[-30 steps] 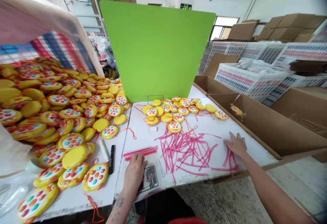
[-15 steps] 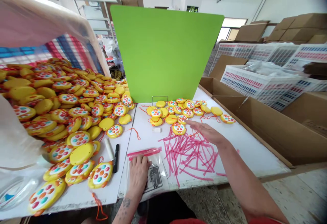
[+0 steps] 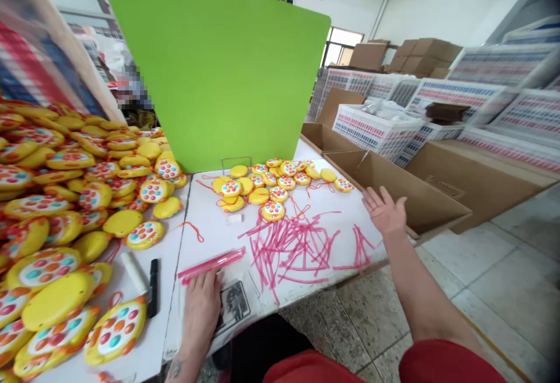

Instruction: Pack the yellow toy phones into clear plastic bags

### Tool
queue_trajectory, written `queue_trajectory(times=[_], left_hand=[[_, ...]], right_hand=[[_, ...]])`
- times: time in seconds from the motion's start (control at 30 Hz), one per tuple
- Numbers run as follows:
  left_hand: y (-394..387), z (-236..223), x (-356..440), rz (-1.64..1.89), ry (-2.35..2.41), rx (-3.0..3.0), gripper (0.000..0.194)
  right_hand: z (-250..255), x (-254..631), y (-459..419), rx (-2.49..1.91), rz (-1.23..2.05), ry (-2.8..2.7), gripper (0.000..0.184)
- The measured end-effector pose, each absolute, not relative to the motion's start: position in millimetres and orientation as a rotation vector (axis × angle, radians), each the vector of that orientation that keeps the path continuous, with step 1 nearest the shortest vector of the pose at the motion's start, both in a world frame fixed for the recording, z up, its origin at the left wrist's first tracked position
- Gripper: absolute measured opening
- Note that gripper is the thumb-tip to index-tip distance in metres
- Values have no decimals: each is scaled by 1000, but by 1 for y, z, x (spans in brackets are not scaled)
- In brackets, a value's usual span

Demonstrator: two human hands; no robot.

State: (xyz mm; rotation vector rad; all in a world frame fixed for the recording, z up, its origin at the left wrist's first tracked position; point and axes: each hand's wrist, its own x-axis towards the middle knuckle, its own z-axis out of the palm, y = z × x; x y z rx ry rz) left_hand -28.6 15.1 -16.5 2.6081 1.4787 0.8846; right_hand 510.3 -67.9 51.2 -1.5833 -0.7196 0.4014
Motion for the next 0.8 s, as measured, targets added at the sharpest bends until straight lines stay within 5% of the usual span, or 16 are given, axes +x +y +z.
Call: queue_trajectory(times=[0.17,0.43,0.63,0.8], left_hand=[[11,-12,-28,819,1522,2565,40],[4,-12,-25,809,1568,2508,28],[-16,-11,-19,754,1634,2425,20],[-18,-16,-15,720,1623,2446,12]], right_hand=[[57,506,-56,-1436,467,-555,50],[67,402,5,-1858,189,-1483,34],[34,287,74,-1899,25,-2066,43],[-15,289,115,-1910,-18,-2024,74]])
